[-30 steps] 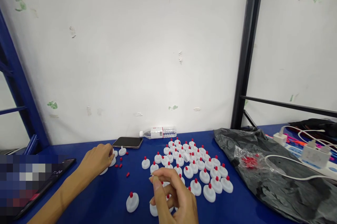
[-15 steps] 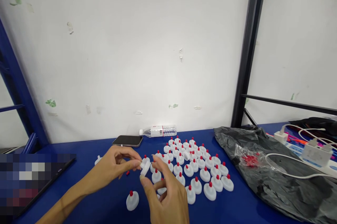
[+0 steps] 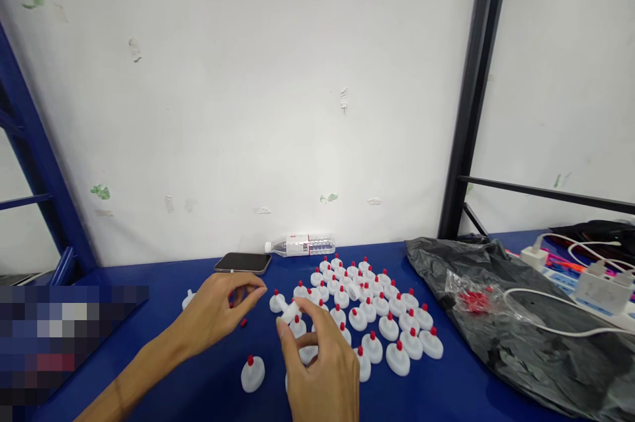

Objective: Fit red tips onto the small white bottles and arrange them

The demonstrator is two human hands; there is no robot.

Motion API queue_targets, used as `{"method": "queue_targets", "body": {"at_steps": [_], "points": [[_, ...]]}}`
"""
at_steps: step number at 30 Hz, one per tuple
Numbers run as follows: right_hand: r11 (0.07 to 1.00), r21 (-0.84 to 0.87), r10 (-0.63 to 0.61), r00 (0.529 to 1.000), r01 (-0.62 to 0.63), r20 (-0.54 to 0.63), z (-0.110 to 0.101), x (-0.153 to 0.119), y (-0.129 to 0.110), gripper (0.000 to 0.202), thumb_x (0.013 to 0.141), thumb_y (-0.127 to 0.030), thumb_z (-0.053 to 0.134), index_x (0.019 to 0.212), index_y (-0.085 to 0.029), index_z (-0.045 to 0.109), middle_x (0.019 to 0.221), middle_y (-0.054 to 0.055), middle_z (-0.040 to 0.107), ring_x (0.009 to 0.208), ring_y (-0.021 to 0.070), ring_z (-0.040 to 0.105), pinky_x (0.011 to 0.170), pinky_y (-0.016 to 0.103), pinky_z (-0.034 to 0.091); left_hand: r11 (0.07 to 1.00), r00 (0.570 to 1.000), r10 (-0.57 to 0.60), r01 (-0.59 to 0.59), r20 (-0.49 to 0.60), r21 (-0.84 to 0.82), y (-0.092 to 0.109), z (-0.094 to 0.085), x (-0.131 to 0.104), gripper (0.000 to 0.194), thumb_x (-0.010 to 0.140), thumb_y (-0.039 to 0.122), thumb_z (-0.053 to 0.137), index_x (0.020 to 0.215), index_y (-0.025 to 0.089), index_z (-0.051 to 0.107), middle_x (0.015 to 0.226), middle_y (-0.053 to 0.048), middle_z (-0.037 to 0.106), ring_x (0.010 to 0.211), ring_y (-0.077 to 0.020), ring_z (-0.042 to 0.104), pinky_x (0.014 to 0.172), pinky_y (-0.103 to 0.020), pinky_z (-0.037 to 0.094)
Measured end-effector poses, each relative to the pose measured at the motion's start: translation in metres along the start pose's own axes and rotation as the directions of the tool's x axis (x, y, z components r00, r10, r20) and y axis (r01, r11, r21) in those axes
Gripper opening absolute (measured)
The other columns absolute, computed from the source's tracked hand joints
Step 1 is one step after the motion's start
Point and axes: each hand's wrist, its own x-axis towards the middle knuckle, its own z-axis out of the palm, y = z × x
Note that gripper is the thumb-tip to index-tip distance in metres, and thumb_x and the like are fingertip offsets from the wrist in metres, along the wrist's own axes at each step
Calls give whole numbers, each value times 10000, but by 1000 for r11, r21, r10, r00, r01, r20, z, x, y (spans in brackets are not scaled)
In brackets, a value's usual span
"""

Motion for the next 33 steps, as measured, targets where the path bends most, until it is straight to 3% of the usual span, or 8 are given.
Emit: {"method": "queue_targets", "body": {"at_steps": [3, 6, 9, 13, 18, 22, 26, 33], "points": [[999, -47, 28, 1000, -28, 2, -3, 2, 4, 379, 883, -579, 642, 1131, -323, 770, 680, -37, 762, 443, 174, 560, 612, 312, 506, 966, 998, -40, 27, 45, 259, -10, 1, 0, 254, 1000, 425, 642, 998, 180, 709, 818, 8, 696, 813, -198, 685, 851, -430, 563], [998, -63, 15, 1000, -15, 3, -2, 2, 7, 389, 886, -576, 641, 1150, -320, 768, 637, -44, 744, 428, 176, 550, 608, 308, 513, 900, 987, -124, 70, 100, 430, -20, 3, -1, 264, 952, 421, 714, 1044, 175, 699, 928, -19, 719, 900, -220, 699, 875, -450, 572], [999, -51, -13, 1000, 13, 3, 1, 1, 8, 386, 895, -563, 635, 1142, -300, 772, 617, -38, 731, 407, 171, 538, 601, 297, 526, 848, 974, -195, 108, 116, 519, -26, 6, -2, 278, 944, 427, 725, 1049, 171, 696, 1034, -43, 727, 938, -225, 703, 883, -454, 581], [998, -52, -40, 999, 41, 6, 3, 0, 10, 409, 914, -575, 626, 1149, -271, 767, 610, -21, 721, 418, 178, 549, 594, 295, 531, 851, 965, -211, 101, 159, 515, -30, 7, 0, 199, 983, 367, 689, 974, 168, 705, 974, -27, 736, 928, -212, 714, 882, -438, 586], [997, -61, -56, 998, 56, 9, 3, 0, 9, 410, 919, -578, 626, 1138, -266, 775, 593, -12, 705, 418, 182, 557, 569, 294, 533, 931, 978, -162, 108, 130, 349, -30, 5, 4, 181, 993, 342, 679, 951, 167, 704, 928, -17, 730, 904, -205, 714, 872, -428, 588], [997, -61, -51, 998, 53, 29, 3, 0, 7, 387, 911, -566, 640, 1125, -278, 787, 601, -10, 701, 431, 185, 567, 572, 299, 543, 998, 991, -60, 62, 119, -11, -18, 0, 4, 251, 1032, 393, 611, 1011, 158, 695, 901, -12, 725, 763, -162, 704, 698, -330, 599], [997, -55, -45, 998, 48, 54, 4, -1, 7, 405, 907, -565, 648, 1148, -268, 782, 599, -11, 696, 436, 183, 562, 593, 310, 551, 950, 995, -6, 37, 102, -309, 0, -4, 1, 288, 1013, 430, 621, 1035, 157, 709, 860, -12, 678, 720, -139, 661, 474, -203, 474], [998, 15, -61, 995, 60, 73, 5, -2, 7, 396, 887, -556, 681, 1129, -262, 793, 558, -23, 683, 396, 158, 533, 507, 274, 519, 842, 985, 15, 79, 170, -534, 4, 2, -3, 294, 933, 441, 735, 963, 149, 760, 682, 32, 628, 580, -99, 571, 439, -181, 408]]}}
